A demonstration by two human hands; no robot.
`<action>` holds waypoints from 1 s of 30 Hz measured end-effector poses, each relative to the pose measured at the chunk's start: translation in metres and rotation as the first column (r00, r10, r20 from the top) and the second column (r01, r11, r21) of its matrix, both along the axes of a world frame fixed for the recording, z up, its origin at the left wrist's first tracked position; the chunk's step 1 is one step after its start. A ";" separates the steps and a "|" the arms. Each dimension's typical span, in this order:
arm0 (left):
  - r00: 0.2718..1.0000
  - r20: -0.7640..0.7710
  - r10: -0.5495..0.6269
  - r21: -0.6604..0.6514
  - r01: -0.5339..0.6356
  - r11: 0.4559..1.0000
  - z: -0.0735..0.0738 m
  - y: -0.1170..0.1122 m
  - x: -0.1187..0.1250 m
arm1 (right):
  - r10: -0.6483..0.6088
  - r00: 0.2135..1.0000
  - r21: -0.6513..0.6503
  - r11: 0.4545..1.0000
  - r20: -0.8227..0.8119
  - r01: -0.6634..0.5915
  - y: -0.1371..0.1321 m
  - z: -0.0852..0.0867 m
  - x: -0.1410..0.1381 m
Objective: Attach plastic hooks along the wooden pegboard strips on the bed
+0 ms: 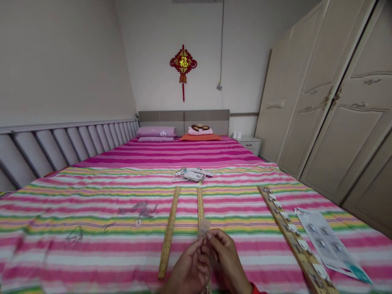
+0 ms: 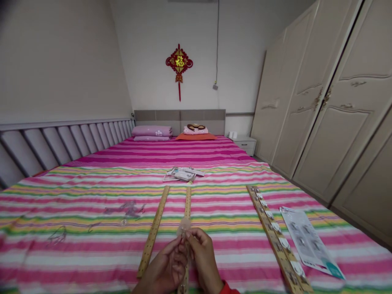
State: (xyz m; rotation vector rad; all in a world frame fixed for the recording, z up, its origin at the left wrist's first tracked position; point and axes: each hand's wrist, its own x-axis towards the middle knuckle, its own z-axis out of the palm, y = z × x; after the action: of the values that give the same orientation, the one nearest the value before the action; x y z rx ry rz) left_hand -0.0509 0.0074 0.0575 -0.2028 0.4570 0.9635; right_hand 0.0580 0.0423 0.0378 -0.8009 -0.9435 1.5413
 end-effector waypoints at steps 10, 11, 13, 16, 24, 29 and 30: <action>0.577 -0.752 0.318 0.282 -0.154 0.947 -0.012 0.027 -0.023 | -0.085 0.964 0.015 0.996 0.254 0.084 0.052 -0.003 0.026; 0.532 -0.775 0.341 0.307 -0.154 0.939 -0.015 0.032 -0.027 | -0.075 0.963 0.002 0.997 0.259 0.077 0.057 -0.006 0.027; 0.461 -0.809 0.365 0.343 -0.134 0.930 -0.022 0.044 -0.034 | -0.055 0.964 -0.019 0.998 0.261 0.062 0.066 -0.013 0.025; 0.375 -0.834 0.405 0.407 -0.076 0.910 -0.031 0.061 -0.037 | -0.012 0.964 -0.059 0.998 0.265 0.029 0.074 -0.024 0.019; 0.264 -0.861 0.434 0.442 -0.031 0.896 -0.051 0.099 -0.029 | 0.071 0.961 -0.155 0.987 0.268 -0.030 0.097 -0.040 0.003; 0.180 -0.897 0.403 0.414 0.023 0.910 -0.064 0.115 -0.031 | 0.107 0.952 -0.198 0.979 0.288 -0.050 0.105 -0.046 -0.002; 0.157 -0.906 0.392 0.403 0.042 0.914 -0.066 0.117 -0.031 | 0.108 0.950 -0.203 0.978 0.293 -0.048 0.106 -0.048 -0.002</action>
State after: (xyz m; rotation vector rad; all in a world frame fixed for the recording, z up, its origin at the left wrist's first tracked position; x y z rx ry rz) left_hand -0.0823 0.1241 -0.0089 0.8396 1.5237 1.3293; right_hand 0.0557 0.1479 -0.0097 -1.1773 -1.0674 1.6253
